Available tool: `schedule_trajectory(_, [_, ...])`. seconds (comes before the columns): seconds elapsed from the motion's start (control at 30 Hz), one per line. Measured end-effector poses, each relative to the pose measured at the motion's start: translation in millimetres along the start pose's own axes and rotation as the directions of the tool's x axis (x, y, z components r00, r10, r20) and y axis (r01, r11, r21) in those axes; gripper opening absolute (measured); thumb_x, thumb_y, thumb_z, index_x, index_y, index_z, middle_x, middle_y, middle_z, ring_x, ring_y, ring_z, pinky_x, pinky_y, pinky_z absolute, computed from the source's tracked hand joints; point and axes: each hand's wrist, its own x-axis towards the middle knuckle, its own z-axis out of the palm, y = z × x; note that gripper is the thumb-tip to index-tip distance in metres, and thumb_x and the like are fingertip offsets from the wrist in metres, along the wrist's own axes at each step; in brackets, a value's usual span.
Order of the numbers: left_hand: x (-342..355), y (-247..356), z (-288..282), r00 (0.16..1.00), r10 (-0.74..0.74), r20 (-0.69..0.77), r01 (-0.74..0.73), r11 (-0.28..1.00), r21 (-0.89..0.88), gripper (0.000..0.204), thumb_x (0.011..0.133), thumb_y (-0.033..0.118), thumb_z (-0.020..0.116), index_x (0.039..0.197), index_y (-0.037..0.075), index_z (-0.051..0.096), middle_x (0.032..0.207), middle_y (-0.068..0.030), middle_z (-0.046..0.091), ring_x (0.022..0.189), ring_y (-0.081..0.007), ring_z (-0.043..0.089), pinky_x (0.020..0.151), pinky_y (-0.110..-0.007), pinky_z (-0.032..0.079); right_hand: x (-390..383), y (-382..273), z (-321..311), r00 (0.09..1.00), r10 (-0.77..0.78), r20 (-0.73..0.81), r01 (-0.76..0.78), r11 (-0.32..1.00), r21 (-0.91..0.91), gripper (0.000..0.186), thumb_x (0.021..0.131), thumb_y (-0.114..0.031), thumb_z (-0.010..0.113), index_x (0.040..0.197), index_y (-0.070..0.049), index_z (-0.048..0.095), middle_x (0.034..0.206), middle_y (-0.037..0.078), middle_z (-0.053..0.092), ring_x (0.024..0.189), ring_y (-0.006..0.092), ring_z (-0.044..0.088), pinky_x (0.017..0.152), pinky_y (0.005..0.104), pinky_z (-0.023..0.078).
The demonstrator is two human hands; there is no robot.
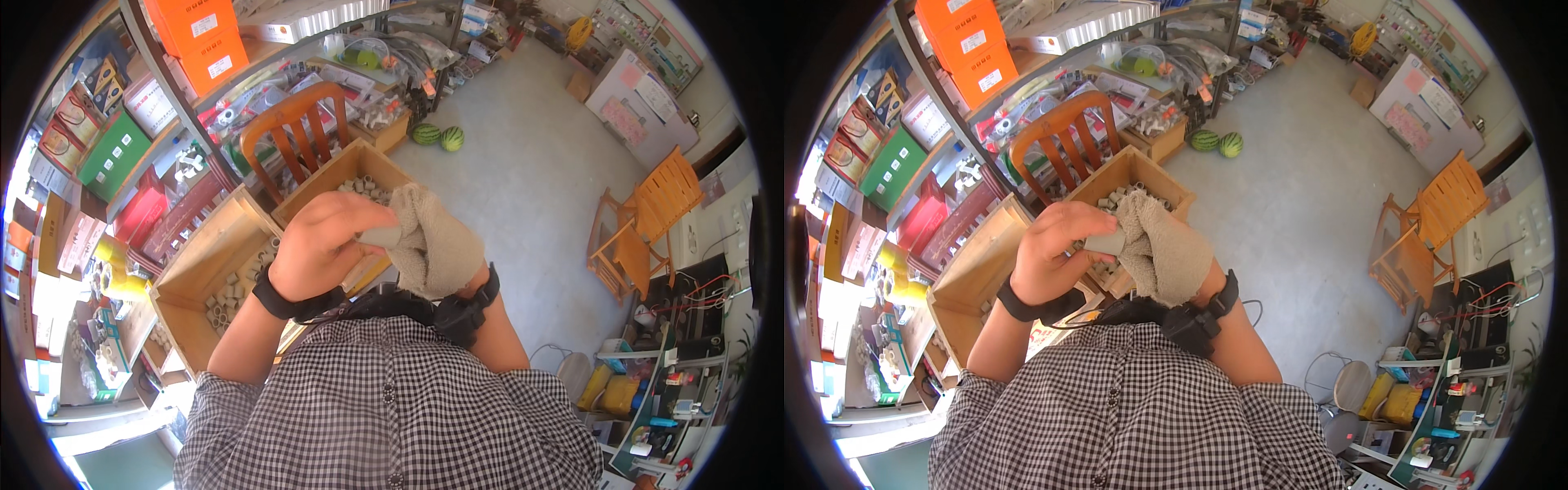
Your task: The person repeatedly picks small cylindrical metal parts from a wooden crate, wipes each with a cloth, and returns them to the crate. The process is repeated continuously throughout the clip.
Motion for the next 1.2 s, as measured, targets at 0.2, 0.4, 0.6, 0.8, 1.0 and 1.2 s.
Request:
schedule_trajectory(0.2, [10,2,5,0.992,0.125,-0.015,-0.123,0.99,0.065,0.048,0.064,-0.01,0.071,0.108,0.009,0.07,0.106,-0.0091,0.07,0.1,-0.0308,0.066,0.086,-0.04,0.053,4,6,-7,0.869,-0.492,-0.054,0.428,0.802,-0.417,0.048,0.092,-0.03,0.067,0.128,-0.003,0.051,0.108,0.008,0.064,0.096,0.0239,0.065,0.085,0.0324,0.054])
schedule_trajectory(0.4, [7,-10,1,0.965,-0.057,-0.255,0.099,0.983,0.152,0.046,0.066,-0.017,0.068,0.107,0.005,0.066,0.106,-0.0103,0.07,0.102,-0.0274,0.067,0.087,-0.038,0.055,15,11,-25,0.938,0.327,0.119,-0.249,0.391,0.886,0.026,0.105,-0.037,0.047,0.1,-0.013,0.057,0.085,-0.001,0.055,0.07,0.0093,0.053,0.061,0.0256,0.047])
schedule_trajectory(0.6, [-2,-40,20,0.81,-0.561,-0.169,0.525,0.823,-0.215,0.036,0.085,0.011,0.079,0.118,0.007,0.065,0.111,-0.0095,0.067,0.096,-0.0167,0.067,0.084,-0.031,0.055,6,22,-41,0.939,0.286,-0.193,-0.026,0.615,0.788,0.027,0.103,-0.029,0.056,0.118,-0.007,0.056,0.095,0.003,0.062,0.077,0.0124,0.061,0.068,0.0272,0.054])
schedule_trajectory(0.8, [-16,-69,27,0.771,-0.616,-0.157,0.633,0.719,0.286,0.058,0.088,0.033,0.074,0.14,0.015,0.055,0.152,-0.025,0.04,0.134,-0.0369,0.05,0.104,-0.041,0.046,-1,59,-49,0.92,-0.188,-0.343,0.205,0.979,0.014,0.044,0.104,-0.023,0.053,0.142,-0.001,0.044,0.111,0.011,0.066,0.086,0.0187,0.067,0.072,0.033,0.06])
schedule_trajectory(1.0, [-55,-59,-10,0.72,-0.672,-0.175,0.685,0.644,0.341,0.052,0.09,0.026,0.074,0.138,0.017,0.058,0.152,-0.0158,0.046,0.139,-0.0292,0.046,0.102,-0.039,0.045,2,60,-56,0.956,-0.024,-0.294,0.108,0.955,0.275,0.038,0.105,-0.017,0.048,0.138,0.001,0.043,0.108,0.012,0.061,0.083,0.0218,0.066,0.07,0.0367,0.061])
schedule_trajectory(1.2, [-90,-24,-78,0.682,-0.685,-0.257,0.717,0.557,0.418,0.043,0.09,0.021,0.072,0.129,0.006,0.063,0.132,-0.0148,0.063,0.126,-0.0301,0.057,0.106,-0.038,0.043,25,62,-41,0.952,-0.227,-0.206,0.257,0.958,0.13,0.024,0.104,-0.018,0.048,0.12,0.0,0.047,0.097,0.006,0.058,0.085,0.0157,0.06,0.076,0.0282,0.055])
